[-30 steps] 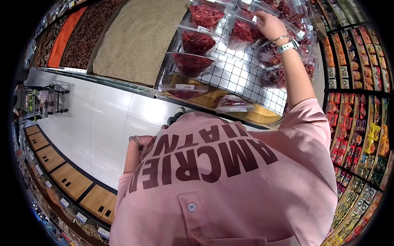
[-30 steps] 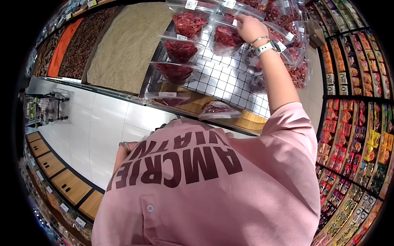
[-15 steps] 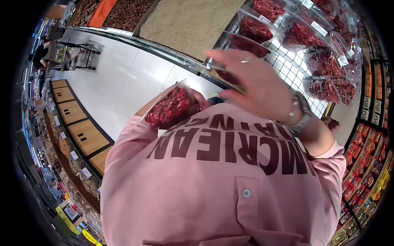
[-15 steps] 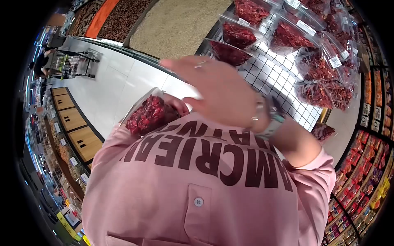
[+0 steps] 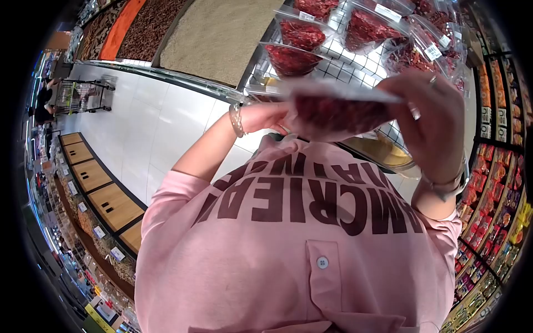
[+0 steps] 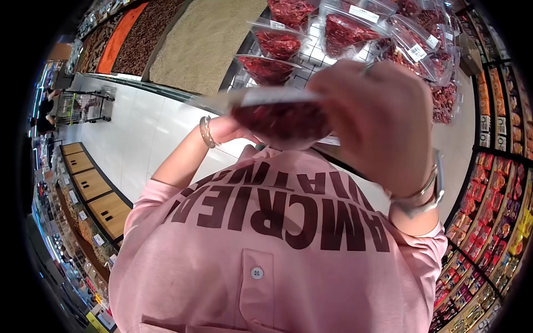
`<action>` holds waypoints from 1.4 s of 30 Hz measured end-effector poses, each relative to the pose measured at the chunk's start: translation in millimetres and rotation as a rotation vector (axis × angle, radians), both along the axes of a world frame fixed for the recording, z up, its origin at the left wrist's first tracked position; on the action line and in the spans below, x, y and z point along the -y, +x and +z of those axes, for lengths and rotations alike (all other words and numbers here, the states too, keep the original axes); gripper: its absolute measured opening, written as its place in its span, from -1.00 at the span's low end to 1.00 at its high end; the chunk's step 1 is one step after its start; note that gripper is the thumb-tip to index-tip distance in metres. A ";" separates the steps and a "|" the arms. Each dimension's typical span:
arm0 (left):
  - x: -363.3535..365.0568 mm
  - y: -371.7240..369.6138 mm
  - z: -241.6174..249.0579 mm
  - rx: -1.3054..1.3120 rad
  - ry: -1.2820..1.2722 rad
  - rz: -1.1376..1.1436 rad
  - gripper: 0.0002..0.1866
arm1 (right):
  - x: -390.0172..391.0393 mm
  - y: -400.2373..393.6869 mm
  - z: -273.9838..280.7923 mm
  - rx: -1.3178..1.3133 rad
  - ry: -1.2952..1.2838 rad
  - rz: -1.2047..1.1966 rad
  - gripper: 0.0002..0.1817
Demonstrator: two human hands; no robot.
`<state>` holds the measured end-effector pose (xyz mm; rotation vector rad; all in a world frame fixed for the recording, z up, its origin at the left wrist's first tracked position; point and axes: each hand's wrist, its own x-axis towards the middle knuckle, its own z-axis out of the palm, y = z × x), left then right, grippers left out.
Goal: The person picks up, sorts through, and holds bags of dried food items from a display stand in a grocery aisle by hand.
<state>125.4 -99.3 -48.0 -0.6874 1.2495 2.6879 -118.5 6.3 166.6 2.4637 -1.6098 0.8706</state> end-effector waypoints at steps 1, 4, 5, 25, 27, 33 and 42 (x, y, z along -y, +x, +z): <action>-6.5 -2.2 -3.9 0.031 -0.071 -0.018 -0.58 | 0.3 -10.2 -3.5 0.031 -0.005 -0.061 -0.98; -31.1 -16.7 -23.8 0.098 -0.567 -0.042 -0.72 | 1.0 -31.3 -15.0 -0.072 0.071 -0.215 -0.96; -35.9 -27.9 5.0 0.270 -0.667 -0.105 -0.78 | 3.2 -39.7 -26.0 -0.070 0.061 -0.236 -0.94; -50.3 -91.4 -43.1 0.190 -1.771 -0.036 -0.95 | 46.6 -99.7 -190.6 -0.110 0.039 -0.496 -0.77; -49.2 -92.2 -43.1 0.231 -1.769 -0.055 -0.94 | 40.5 -95.1 -185.4 -0.092 -0.059 -0.486 -0.63; -48.0 -87.1 -37.4 0.322 -1.793 -0.146 -0.92 | -47.2 -126.2 -156.5 0.154 -0.400 -0.748 -0.70; -51.7 -88.8 -31.6 0.356 -1.827 -0.147 -0.95 | -196.9 -258.3 -225.7 0.117 0.723 -1.652 -0.27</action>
